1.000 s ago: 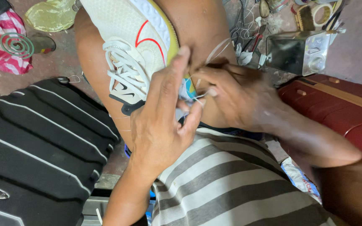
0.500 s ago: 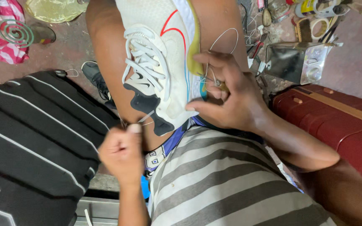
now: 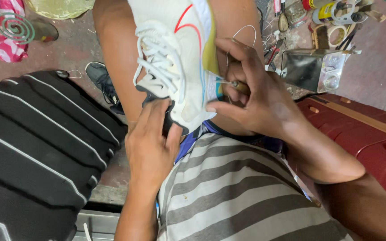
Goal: The person sits on the floor and sews the side of a white sneaker using a needle and thread. They repeatedly push the needle through the shoe's upper and pull the thread tight to secure the stitching.
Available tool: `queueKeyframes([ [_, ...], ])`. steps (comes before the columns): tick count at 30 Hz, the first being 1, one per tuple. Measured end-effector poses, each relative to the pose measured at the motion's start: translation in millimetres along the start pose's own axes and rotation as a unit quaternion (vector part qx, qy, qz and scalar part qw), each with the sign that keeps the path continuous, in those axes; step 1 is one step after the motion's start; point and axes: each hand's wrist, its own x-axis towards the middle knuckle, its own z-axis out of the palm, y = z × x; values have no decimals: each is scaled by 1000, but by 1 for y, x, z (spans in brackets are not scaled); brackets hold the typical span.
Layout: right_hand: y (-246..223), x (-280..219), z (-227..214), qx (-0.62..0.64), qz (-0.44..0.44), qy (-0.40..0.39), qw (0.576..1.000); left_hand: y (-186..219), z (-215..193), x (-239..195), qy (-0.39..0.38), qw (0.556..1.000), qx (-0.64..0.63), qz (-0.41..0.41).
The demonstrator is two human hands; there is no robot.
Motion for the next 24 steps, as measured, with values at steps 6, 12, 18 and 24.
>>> queueKeyframes([
  [6,4,-16,-41,-231,3,-40,972,-4,12,7,-32,997,53,-52],
  [12,23,-5,-7,-149,-99,39,983,-13,25,-7,46,995,-21,-81],
  [18,40,-7,-18,-138,-88,-13,986,-11,37,-20,169,966,-182,-74],
  [24,24,-2,-23,172,-195,83,962,-3,28,-12,99,970,-200,-96],
])
